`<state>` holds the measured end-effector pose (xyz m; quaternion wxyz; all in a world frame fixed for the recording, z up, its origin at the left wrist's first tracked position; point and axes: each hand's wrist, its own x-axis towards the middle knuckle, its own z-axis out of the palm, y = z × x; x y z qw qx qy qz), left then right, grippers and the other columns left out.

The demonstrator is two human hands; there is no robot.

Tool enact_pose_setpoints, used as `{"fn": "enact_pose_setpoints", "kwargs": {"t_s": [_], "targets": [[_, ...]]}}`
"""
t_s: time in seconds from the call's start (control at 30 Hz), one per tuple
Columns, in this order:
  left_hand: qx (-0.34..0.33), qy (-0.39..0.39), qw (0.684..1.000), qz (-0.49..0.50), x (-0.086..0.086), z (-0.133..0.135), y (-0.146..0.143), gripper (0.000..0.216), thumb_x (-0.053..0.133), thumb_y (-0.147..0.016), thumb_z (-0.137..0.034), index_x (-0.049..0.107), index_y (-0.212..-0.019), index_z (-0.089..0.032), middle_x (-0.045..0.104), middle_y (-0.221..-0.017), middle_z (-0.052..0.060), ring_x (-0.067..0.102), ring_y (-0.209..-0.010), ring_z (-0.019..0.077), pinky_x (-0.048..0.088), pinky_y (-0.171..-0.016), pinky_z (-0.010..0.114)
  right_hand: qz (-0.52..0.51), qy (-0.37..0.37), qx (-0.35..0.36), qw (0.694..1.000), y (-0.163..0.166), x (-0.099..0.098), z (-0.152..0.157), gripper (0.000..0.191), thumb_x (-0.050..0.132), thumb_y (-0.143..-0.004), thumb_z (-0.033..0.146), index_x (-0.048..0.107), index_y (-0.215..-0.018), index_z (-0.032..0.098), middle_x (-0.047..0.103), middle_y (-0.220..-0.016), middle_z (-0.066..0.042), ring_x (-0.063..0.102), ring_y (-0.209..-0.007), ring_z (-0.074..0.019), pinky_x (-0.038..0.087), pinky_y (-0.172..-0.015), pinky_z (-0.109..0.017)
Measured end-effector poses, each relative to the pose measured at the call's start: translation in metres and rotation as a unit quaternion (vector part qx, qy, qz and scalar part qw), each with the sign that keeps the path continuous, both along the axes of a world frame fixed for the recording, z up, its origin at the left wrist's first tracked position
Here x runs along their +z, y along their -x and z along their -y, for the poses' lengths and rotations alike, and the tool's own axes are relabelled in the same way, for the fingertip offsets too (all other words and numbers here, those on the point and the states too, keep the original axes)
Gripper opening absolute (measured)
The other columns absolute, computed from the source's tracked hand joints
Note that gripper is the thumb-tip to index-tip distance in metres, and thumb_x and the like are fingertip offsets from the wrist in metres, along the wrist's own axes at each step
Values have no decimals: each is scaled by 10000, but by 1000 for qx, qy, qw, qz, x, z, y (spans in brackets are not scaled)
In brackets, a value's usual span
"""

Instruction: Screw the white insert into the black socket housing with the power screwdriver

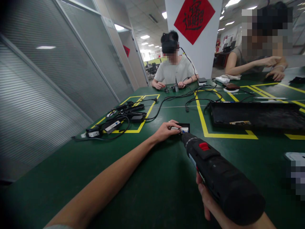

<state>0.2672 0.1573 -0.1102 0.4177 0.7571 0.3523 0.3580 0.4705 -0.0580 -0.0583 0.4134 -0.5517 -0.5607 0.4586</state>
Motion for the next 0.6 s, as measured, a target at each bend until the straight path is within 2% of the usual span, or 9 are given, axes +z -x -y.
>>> {"fn": "enact_pose_setpoints", "kwargs": {"t_s": [0.17, 0.23, 0.33, 0.5, 0.6], "targets": [[0, -11, 1000, 6, -3, -2, -1, 315, 671, -664, -325, 682, -938, -172, 535, -1096, 88, 481, -1074, 186, 332, -948, 315, -27, 68, 14, 997, 0, 1, -4, 48, 562, -734, 294, 572, -752, 251, 615, -620, 2, 579, -410, -153, 526, -409, -251], [-2, -14, 1000, 6, -4, -3, -2, 313, 671, -663, -326, 682, -936, -173, 541, -1082, 88, 482, -1070, 187, 334, -945, 316, -47, 80, 27, 995, -1, -2, -5, 68, 569, -727, 298, 567, -682, 247, 549, -503, 20, 565, -396, -153, 503, -394, -237], [-6, -13, 1000, 10, -3, -3, -2, 302, 665, -670, -320, 684, -931, -170, 552, -1060, 90, 488, -1051, 184, 342, -935, 317, -67, 95, 35, 993, -1, -4, -6, 68, 617, -687, 315, 591, -693, 252, 467, -412, 40, 569, -405, -174, 496, -389, -241], [0, -4, 1000, 7, -2, -2, -2, 305, 670, -666, -319, 683, -933, -172, 548, -1077, 88, 492, -1038, 177, 347, -930, 313, -75, 108, 46, 990, -1, 2, -8, 91, 633, -655, 318, 599, -717, 260, 479, -427, 41, 579, -419, -183, 504, -398, -252], [1, -5, 1000, 3, -2, -2, -1, 311, 668, -667, -326, 682, -939, -175, 541, -1090, 88, 491, -1045, 178, 347, -930, 312, -59, 102, 50, 992, -1, 4, -7, 99, 611, -676, 330, 601, -740, 255, 611, -625, -3, 561, -403, -147, 493, -400, -244]]}}
